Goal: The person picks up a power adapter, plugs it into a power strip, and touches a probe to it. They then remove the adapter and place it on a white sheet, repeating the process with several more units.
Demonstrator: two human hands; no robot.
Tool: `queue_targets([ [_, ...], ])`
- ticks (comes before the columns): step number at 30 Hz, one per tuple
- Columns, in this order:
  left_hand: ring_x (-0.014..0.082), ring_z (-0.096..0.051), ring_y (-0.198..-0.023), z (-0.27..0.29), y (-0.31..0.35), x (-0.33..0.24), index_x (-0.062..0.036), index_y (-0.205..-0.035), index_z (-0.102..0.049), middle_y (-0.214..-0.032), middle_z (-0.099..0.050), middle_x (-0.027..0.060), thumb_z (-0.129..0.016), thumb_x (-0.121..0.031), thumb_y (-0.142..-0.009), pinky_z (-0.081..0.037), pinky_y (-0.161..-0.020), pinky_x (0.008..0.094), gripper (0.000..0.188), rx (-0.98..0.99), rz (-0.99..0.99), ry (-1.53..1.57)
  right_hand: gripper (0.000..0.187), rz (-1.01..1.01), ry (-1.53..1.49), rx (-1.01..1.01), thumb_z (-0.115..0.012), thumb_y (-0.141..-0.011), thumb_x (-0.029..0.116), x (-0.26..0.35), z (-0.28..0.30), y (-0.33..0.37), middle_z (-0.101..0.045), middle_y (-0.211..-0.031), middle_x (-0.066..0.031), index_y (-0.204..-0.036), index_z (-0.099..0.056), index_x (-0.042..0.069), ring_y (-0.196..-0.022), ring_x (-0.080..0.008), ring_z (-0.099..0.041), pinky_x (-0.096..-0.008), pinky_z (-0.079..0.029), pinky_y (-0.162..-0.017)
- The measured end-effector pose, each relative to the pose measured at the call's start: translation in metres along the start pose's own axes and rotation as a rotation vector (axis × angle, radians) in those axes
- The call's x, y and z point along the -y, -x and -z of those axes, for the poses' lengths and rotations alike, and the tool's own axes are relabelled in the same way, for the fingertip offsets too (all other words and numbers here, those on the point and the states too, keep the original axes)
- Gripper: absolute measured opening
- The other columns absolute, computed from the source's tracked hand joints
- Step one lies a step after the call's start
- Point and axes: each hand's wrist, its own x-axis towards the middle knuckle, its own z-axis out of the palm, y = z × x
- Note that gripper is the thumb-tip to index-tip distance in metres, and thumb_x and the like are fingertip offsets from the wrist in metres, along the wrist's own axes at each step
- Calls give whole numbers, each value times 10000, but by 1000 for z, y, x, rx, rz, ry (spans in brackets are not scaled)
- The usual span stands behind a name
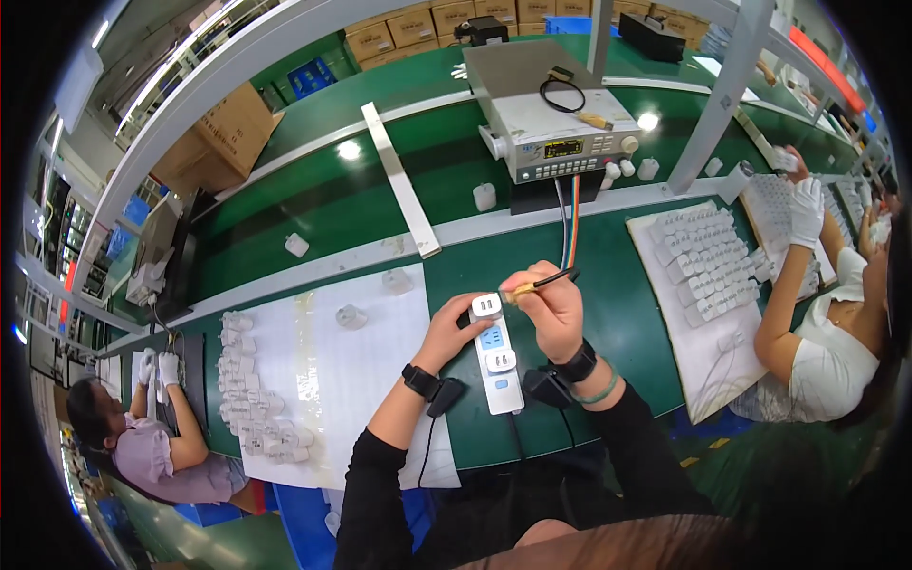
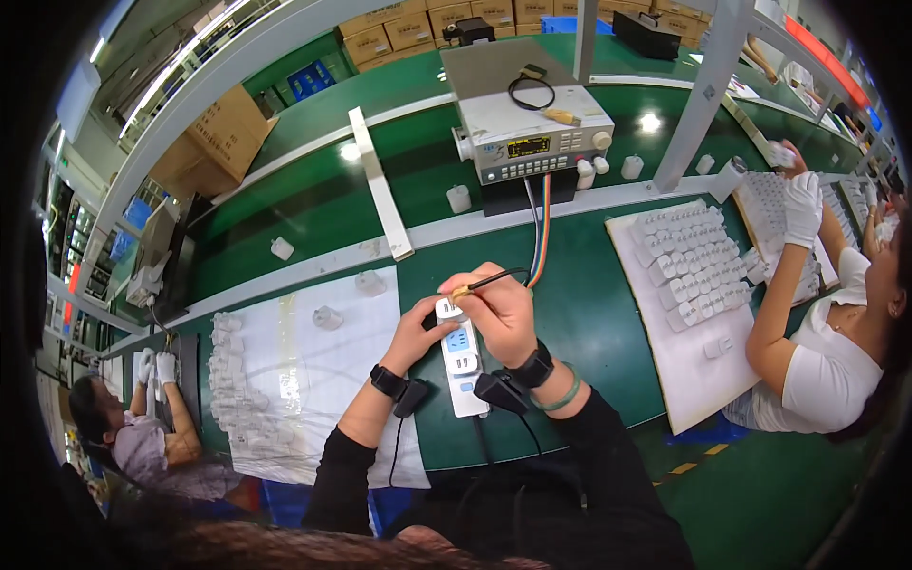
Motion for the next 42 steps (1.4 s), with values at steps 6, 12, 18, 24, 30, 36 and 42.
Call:
queue_targets([
  [6, 248, -569, -1115, -6, -6, -6, -95, -1240, -594, -1202, -611, 110, -716, -152, -787, -437, -965, 334, 472, -9, -27, 53, 111, -124, 234, 242, -601, -844, 43, -8, 16, 63, -627, -822, -82, -910, -672, -12, -710, -197, -593, -291, -473, -644],
  [12, 198, -552, -1151, 1, 1, -4, -84, -1299, -558, -1251, -579, 94, -681, -123, -829, -424, -984, 304, 487, -39, -66, 102, 110, -20, 333, 274, -649, -827, 39, -22, 10, 80, -645, -868, -90, -926, -669, -4, -702, -206, -603, -279, -489, -627],
  [18, 231, -581, -1044, 59, -91, -47, -103, -1349, -504, -1091, -578, 107, -639, -82, -828, -461, -923, 322, 539, -429, -295, -175, 156, -245, 229, 296, -652, -818, 32, -22, 16, 89, -595, -844, -69, -972, -670, 28, -665, -174, -578, -267, -471, -600],
  [24, 309, -606, -1009, 75, -180, -7, -106, -1144, -599, -1046, -613, 165, -671, -138, -754, -491, -849, 427, 398, -256, -58, -797, 199, -202, 210, 356, -656, -812, 19, -23, 15, 89, -541, -837, -52, -1007, -675, 54, -639, -123, -560, -247, -470, -583],
  [30, 334, -601, -1005, 71, -157, 15, -115, -1145, -595, -1016, -637, 126, -661, -173, -754, -487, -849, 418, 401, -300, 24, -915, 187, -208, 216, 347, -639, -818, 38, -27, 10, 92, -494, -806, -39, -1002, -666, 51, -617, -118, -469, -229, -378, -550],
  [36, 269, -620, -974, 103, -1, -69, -166, -1132, -624, -1043, -652, 68, -634, -317, -831, -499, -805, 396, 336, -79, -126, -713, 160, -186, 247, 323, -619, -836, 67, -35, 20, 90, -475, -801, -37, -990, -659, 49, -648, -127, -460, -244, -366, -565],
  [42, 286, -637, -866, 179, 212, -62, -121, -1007, -667, -932, -645, 87, -656, -478, -781, -506, -719, 391, 423, 56, 498, -1312, 160, -184, 235, 333, -598, -844, 61, -30, 10, 88, -480, -813, -46, -992, -655, 46, -671, -139, -468, -256, -375, -586],
])
